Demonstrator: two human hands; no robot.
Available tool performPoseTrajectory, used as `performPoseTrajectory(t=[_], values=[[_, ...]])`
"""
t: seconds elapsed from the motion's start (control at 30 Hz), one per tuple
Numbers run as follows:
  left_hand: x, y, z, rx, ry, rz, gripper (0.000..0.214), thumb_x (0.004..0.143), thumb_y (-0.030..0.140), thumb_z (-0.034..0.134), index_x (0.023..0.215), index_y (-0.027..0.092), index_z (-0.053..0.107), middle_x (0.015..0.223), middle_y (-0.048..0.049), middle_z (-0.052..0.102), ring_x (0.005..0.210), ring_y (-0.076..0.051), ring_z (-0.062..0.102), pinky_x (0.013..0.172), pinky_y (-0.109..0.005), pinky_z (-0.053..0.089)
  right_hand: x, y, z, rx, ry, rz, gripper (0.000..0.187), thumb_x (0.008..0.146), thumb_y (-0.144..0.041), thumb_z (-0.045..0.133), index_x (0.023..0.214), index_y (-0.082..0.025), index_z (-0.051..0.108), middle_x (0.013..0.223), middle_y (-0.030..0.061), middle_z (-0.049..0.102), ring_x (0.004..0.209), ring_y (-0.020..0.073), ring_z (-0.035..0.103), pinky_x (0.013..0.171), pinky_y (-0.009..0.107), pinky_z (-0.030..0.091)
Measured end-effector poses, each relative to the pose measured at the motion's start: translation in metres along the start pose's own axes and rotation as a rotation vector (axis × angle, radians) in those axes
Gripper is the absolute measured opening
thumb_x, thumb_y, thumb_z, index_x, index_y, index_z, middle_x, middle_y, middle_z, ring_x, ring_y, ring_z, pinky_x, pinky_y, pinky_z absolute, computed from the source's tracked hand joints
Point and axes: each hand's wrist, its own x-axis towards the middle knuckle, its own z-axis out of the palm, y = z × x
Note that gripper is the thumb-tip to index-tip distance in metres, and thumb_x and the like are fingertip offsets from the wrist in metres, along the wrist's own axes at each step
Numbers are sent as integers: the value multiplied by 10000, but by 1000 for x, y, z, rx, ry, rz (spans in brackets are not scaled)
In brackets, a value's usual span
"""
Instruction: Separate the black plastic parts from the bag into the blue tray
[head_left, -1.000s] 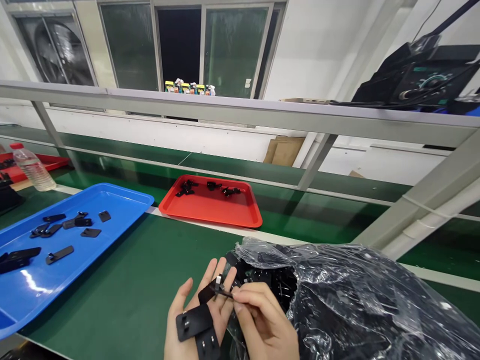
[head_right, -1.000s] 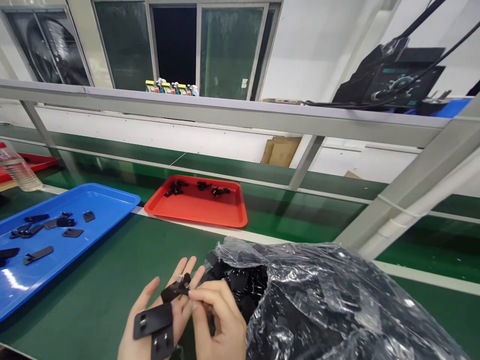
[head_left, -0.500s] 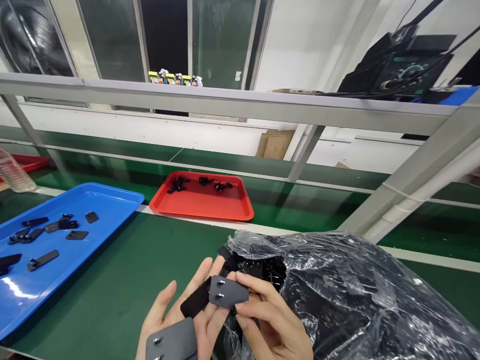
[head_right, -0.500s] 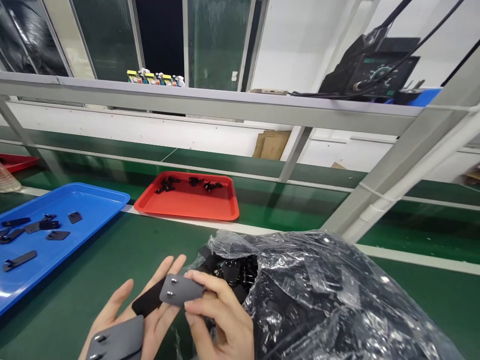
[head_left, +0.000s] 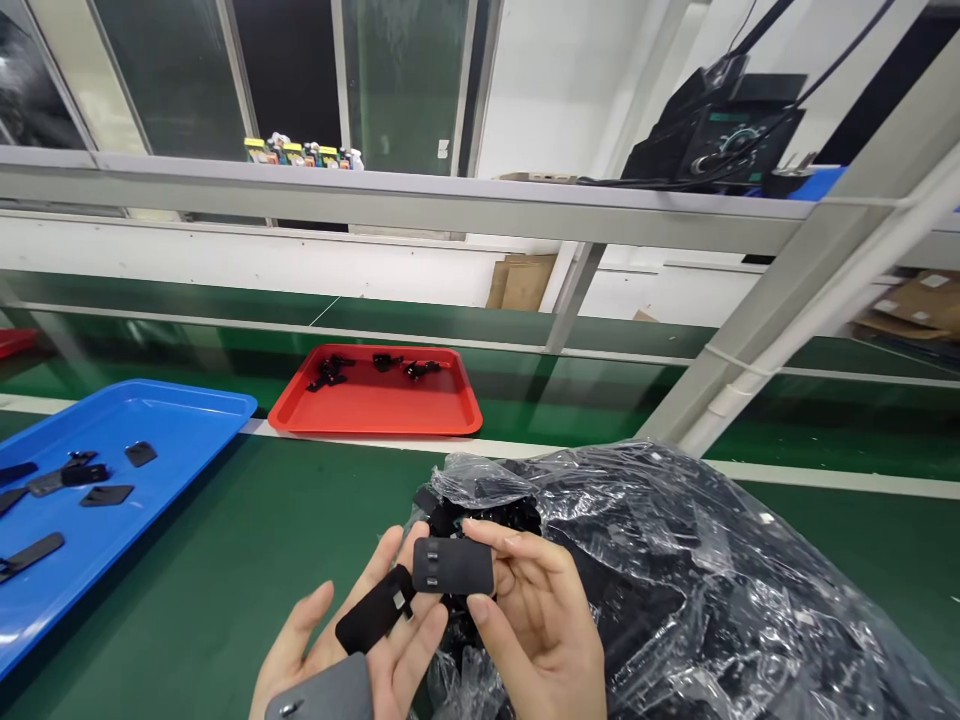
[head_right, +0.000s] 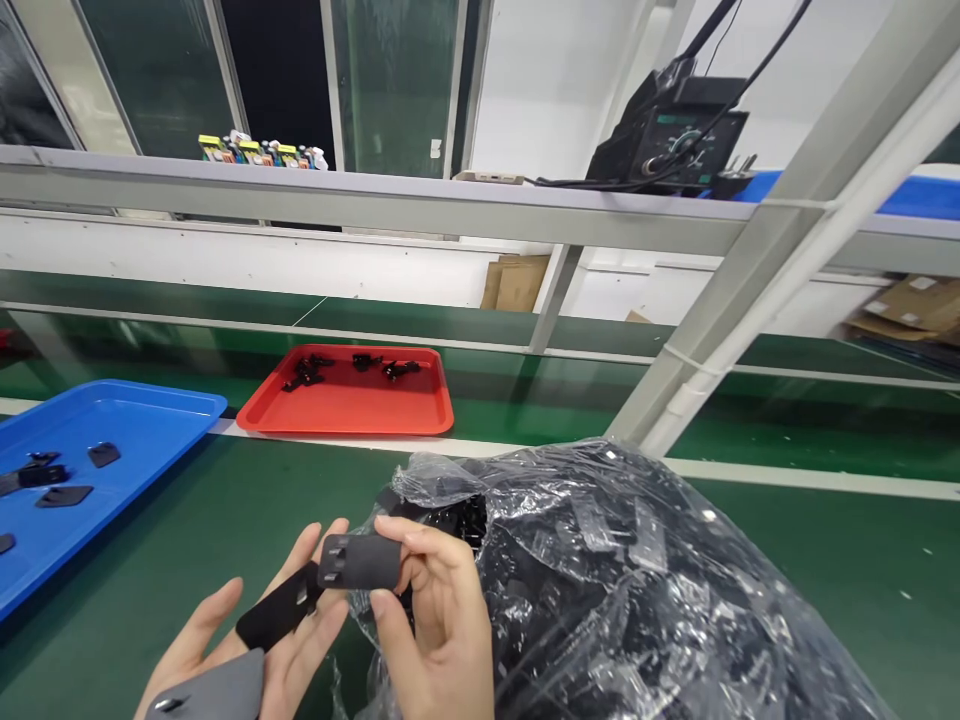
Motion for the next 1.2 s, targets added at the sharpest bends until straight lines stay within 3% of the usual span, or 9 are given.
performPoseTrajectory(t=[0.2, 0.4, 0.63, 0.77, 0.93, 1.03, 1.13, 1.2], values=[[3, 2, -8, -56, -42, -103, 584, 984, 377, 66, 1402, 109, 373, 1494, -52, 326, 1380, -206, 348, 1171, -342, 277, 0, -4, 1, 8, 16, 10, 214, 912, -343, 662, 1117, -333, 599, 1156, 24, 643, 987, 154, 633, 876, 230, 537], [2, -3, 1, 15, 46, -5, 595, 986, 387, 97, 1385, 76, 411, 1470, -93, 381, 1353, -250, 391, 1134, -347, 348, 2, -4, 2, 31, 25, 59, 211, 890, -373, 688, 1085, -338, 613, 1107, 10, 661, 935, 125, 634, 843, 178, 529], [3, -2, 0, -2, 15, -4, 623, 983, 403, 67, 1388, 83, 417, 1477, -82, 378, 1367, -253, 369, 1148, -341, 319, 1, -1, 3, 34, 51, 80, 259, 868, -395, 711, 1087, -330, 588, 1114, 6, 666, 975, 133, 630, 868, 190, 524], [1, 4, -5, -97, -32, -108, 562, 986, 406, 150, 1404, 114, 385, 1491, -48, 352, 1391, -222, 323, 1151, -303, 305, 0, -1, 2, 31, 70, 87, 284, 861, -394, 717, 1090, -289, 583, 1119, 44, 663, 990, 158, 627, 874, 226, 530], [-5, 10, -14, -164, 81, -245, 505, 965, 373, 342, 1429, 174, 370, 1483, -45, 395, 1356, -186, 386, 976, -136, 441, 2, 7, -1, -17, 15, 75, 275, 899, -399, 661, 1123, -287, 547, 1131, 43, 643, 1003, 166, 607, 869, 242, 512], [-5, 10, -25, -153, 193, -251, 500, 974, 367, 354, 1435, 173, 367, 1423, -75, 489, 1306, -180, 463, 965, -161, 463, 5, 20, -1, -114, 3, 137, 364, 897, -457, 634, 1187, -271, 517, 1183, 57, 604, 1005, 177, 582, 849, 245, 485], [-5, 12, -40, -108, 291, -150, 471, 988, 303, 327, 1404, 100, 415, 1364, -135, 546, 1283, -216, 494, 1002, -238, 466, 9, 33, 1, -194, -17, 194, 442, 891, -503, 612, 1253, -277, 498, 1264, 58, 553, 989, 166, 554, 806, 220, 470], [-6, 18, -51, -147, 331, -126, 489, 997, 296, 298, 1432, 81, 360, 1371, -159, 536, 1283, -206, 493, 963, -197, 482, 12, 38, 3, -204, -17, 176, 432, 892, -504, 608, 1249, -286, 504, 1280, 44, 543, 981, 151, 550, 782, 186, 470]])
